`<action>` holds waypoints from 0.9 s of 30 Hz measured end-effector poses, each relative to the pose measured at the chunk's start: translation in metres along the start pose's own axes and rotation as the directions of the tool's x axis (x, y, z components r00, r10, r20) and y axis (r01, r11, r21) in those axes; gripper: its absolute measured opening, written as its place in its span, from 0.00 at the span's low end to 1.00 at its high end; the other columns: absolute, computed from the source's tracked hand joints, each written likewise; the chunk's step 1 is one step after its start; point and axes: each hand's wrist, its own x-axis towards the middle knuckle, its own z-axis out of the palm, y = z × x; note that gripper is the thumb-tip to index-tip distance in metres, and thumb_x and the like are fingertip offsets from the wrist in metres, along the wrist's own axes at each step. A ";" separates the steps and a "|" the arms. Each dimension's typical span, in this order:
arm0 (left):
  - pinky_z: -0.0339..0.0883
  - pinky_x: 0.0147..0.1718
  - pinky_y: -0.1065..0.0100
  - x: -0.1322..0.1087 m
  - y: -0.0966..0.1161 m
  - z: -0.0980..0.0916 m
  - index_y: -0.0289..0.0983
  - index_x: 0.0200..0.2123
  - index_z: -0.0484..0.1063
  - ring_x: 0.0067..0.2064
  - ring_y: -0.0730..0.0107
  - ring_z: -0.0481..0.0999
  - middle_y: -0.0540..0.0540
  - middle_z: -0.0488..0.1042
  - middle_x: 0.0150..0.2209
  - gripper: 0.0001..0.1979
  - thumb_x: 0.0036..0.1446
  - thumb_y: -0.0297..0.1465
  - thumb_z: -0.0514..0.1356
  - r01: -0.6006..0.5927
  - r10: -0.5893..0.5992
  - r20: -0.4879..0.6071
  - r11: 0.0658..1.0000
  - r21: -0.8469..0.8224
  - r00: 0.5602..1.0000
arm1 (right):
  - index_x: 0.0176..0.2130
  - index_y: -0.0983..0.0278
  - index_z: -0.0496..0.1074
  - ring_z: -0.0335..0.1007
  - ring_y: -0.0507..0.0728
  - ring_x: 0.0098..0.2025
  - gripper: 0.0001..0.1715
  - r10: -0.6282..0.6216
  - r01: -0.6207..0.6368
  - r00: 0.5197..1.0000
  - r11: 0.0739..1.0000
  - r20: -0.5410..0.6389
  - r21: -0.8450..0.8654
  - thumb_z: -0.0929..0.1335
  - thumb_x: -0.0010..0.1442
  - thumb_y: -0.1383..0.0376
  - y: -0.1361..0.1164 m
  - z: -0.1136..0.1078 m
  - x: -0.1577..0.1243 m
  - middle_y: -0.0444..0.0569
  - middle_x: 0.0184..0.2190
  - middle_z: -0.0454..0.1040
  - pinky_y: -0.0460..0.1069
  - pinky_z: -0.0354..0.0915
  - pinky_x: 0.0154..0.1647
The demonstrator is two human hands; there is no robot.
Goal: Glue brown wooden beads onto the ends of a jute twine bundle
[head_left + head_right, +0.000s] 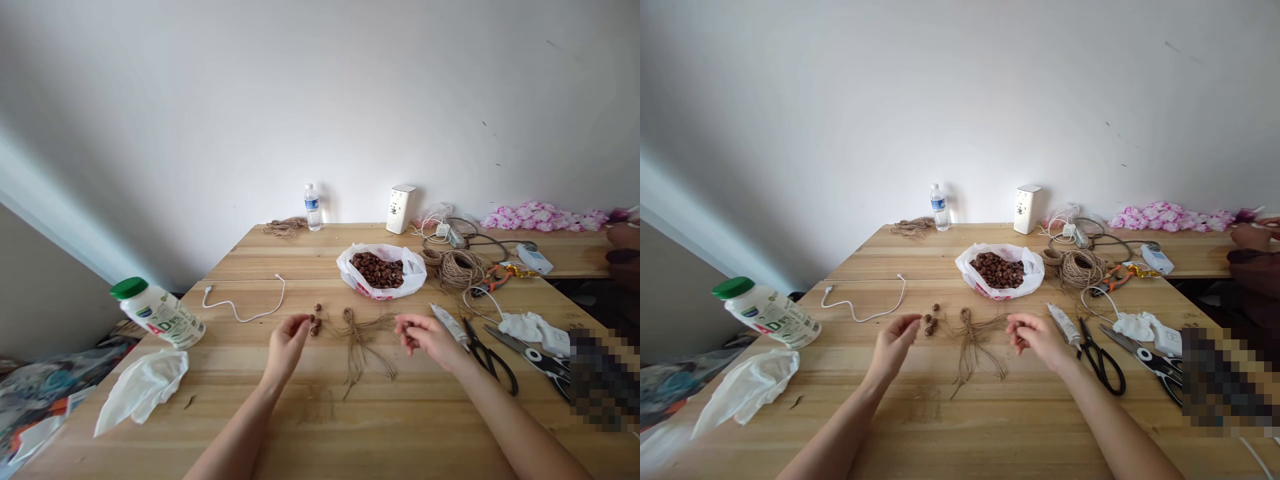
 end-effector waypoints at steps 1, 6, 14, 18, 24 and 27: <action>0.62 0.24 0.69 -0.010 0.002 0.009 0.33 0.35 0.72 0.23 0.72 0.68 0.49 0.70 0.23 0.16 0.46 0.38 0.62 0.103 -0.084 0.170 0.989 -0.106 0.982 | 0.44 0.68 0.68 0.68 0.53 0.26 0.15 -0.058 0.065 0.997 0.991 0.056 -0.120 0.63 0.56 0.67 0.000 0.014 -0.002 0.52 0.34 0.71 0.49 0.67 0.22; 0.67 0.33 0.64 -0.054 0.005 0.046 0.32 0.38 0.71 0.31 0.66 0.75 0.41 0.75 0.31 0.14 0.52 0.36 0.60 0.599 -0.160 0.754 0.719 -0.353 0.637 | 0.50 0.66 0.68 0.69 0.59 0.44 0.18 -0.487 0.608 0.783 0.465 0.387 -0.644 0.59 0.62 0.70 0.007 0.077 -0.007 0.57 0.43 0.72 0.54 0.67 0.46; 0.60 0.51 0.62 -0.049 0.007 0.043 0.33 0.44 0.72 0.44 0.65 0.74 0.40 0.74 0.43 0.18 0.48 0.17 0.58 0.674 -0.051 0.749 0.480 -0.561 0.660 | 0.62 0.65 0.50 0.57 0.55 0.58 0.31 -0.542 0.710 0.697 0.427 0.470 -0.560 0.56 0.61 0.75 0.013 0.082 -0.006 0.55 0.56 0.63 0.55 0.58 0.58; 0.57 0.55 0.60 -0.045 0.008 0.039 0.33 0.42 0.73 0.46 0.64 0.74 0.41 0.74 0.44 0.19 0.46 0.15 0.57 0.685 -0.054 0.753 0.462 -0.563 0.656 | 0.63 0.62 0.44 0.58 0.55 0.58 0.32 -0.540 0.679 0.733 0.551 0.413 -0.486 0.56 0.62 0.73 0.012 0.079 -0.008 0.55 0.56 0.63 0.54 0.60 0.56; 0.58 0.55 0.60 -0.043 0.006 0.035 0.31 0.40 0.74 0.45 0.64 0.74 0.39 0.75 0.41 0.11 0.50 0.21 0.60 0.681 -0.059 0.763 0.498 -0.537 0.644 | 0.62 0.62 0.48 0.63 0.57 0.55 0.32 -0.549 0.651 0.755 0.572 0.357 -0.499 0.58 0.61 0.73 0.013 0.079 -0.007 0.56 0.54 0.65 0.56 0.62 0.55; 0.62 0.51 0.63 -0.045 0.004 0.037 0.32 0.39 0.74 0.43 0.65 0.75 0.40 0.76 0.40 0.12 0.49 0.22 0.62 0.664 -0.085 0.749 0.537 -0.521 0.657 | 0.62 0.63 0.46 0.64 0.57 0.54 0.34 -0.562 0.670 0.737 0.537 0.374 -0.513 0.59 0.59 0.74 0.012 0.081 -0.008 0.57 0.52 0.67 0.56 0.61 0.55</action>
